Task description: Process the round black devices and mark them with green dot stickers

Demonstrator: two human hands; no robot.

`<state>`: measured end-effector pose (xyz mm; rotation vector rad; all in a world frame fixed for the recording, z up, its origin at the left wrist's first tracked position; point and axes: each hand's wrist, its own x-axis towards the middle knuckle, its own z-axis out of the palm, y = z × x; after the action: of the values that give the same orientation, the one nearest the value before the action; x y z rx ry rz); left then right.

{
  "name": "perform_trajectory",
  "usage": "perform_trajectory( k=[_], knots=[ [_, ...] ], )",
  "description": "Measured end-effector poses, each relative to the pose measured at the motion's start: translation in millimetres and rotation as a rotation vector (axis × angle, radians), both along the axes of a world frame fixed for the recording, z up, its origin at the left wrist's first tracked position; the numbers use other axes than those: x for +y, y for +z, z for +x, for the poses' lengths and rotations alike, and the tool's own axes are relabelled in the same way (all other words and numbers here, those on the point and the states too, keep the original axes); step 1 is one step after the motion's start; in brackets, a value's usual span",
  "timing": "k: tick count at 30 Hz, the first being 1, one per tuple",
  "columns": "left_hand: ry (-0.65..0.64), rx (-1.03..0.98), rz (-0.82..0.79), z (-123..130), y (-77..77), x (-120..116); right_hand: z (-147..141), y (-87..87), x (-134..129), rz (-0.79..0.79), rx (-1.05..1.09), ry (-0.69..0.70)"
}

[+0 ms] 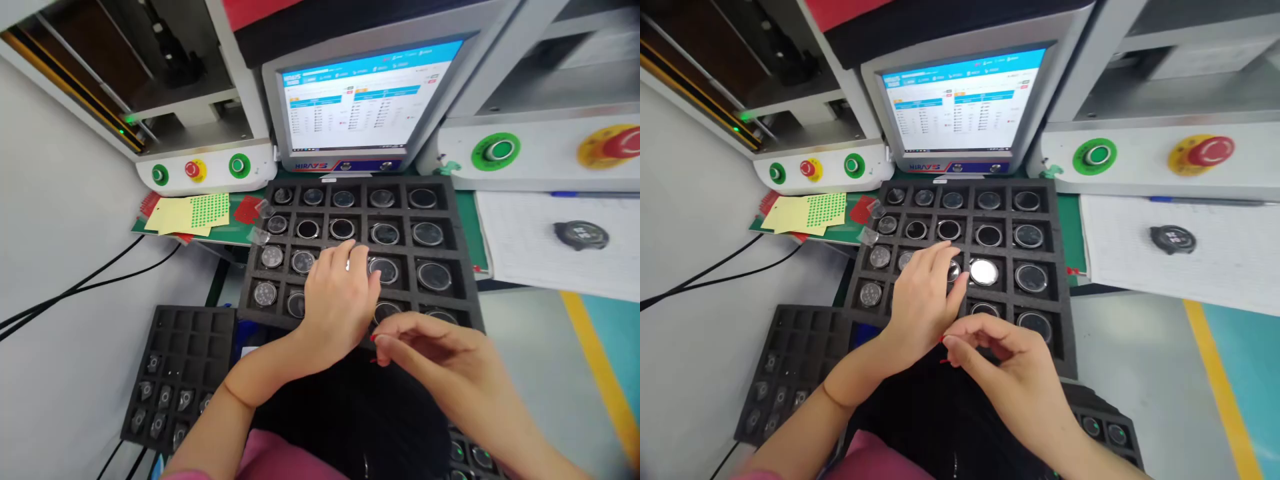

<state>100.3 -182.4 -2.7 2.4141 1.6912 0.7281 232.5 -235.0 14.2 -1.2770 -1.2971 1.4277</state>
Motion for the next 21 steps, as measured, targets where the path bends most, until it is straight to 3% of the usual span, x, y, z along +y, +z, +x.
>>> perform_trajectory(
  k=[7,14,17,21],
  knots=[
    [-0.022,0.067,0.123,-9.2,-4.0,-8.8,-21.6,2.2,-9.2,0.048,-0.112,-0.021],
    [-0.046,0.045,0.177,-8.7,-7.9,-14.1,-17.2,-4.9,-6.1,0.072,-0.207,-0.099],
    [-0.070,-0.034,0.113,-13.0,-6.3,-11.1,-13.0,-8.8,-8.6,0.141,-0.106,-0.151],
    [-0.007,-0.091,0.059,-15.8,-4.6,-4.8,-17.2,-10.2,-19.9,0.192,0.124,-0.207]
  ],
)
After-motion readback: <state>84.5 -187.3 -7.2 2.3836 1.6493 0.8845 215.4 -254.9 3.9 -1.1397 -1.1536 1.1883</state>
